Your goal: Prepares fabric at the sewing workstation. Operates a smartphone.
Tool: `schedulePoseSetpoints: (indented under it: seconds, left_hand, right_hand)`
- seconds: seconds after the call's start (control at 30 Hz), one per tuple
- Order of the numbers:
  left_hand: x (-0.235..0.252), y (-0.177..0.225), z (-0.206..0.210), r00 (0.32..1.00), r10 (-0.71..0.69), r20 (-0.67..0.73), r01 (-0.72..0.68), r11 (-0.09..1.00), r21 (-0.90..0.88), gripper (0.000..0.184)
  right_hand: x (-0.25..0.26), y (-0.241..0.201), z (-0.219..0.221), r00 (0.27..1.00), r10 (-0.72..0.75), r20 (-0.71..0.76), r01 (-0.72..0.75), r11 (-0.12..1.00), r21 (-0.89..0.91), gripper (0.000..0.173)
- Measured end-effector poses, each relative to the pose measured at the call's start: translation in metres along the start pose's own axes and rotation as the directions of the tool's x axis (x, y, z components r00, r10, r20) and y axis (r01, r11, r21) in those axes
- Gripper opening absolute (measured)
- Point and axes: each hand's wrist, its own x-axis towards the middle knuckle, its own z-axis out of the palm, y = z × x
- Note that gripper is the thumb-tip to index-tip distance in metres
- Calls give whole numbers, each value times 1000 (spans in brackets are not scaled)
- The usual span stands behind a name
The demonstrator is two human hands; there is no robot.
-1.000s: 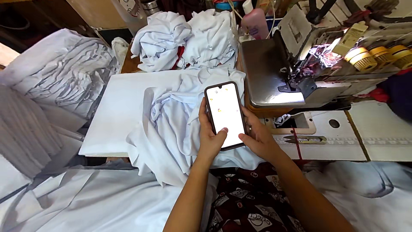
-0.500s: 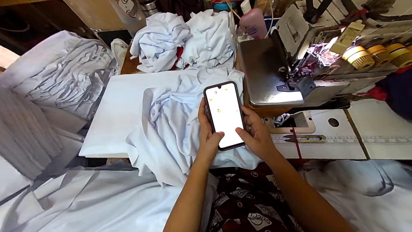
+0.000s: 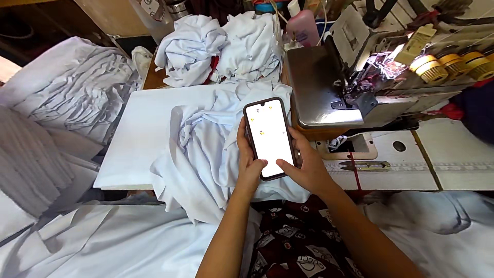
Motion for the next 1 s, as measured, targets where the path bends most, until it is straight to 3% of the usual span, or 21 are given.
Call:
schedulePoseSetpoints:
  seconds: [0.17, 0.27, 0.5, 0.8, 1.0]
  left_hand:
    - [0, 0, 0, 1000, 3, -1, -3, 1000, -7, 100]
    - [0, 0, 0, 1000, 3, 0, -3, 1000, -13, 100]
    - [0, -1, -2, 1000, 10, 21, -10, 1000, -3, 100]
    - [0, -1, -1, 1000, 2, 14, -2, 1000, -22, 101]
    - [0, -1, -1, 1000, 13, 7, -13, 1000, -22, 100]
  right_hand:
    - [0, -1, -9, 993, 41, 114, -41, 999, -1, 90]
    - [0, 0, -8, 995, 24, 101, -24, 1000, -1, 87]
    - [4, 9, -9, 995, -98, 1, 98, 992, 74, 54]
    - [5, 6, 4, 986, -107, -128, 118, 990, 81, 52]
    - [4, 4, 2, 989, -107, -104, 116, 990, 78, 52]
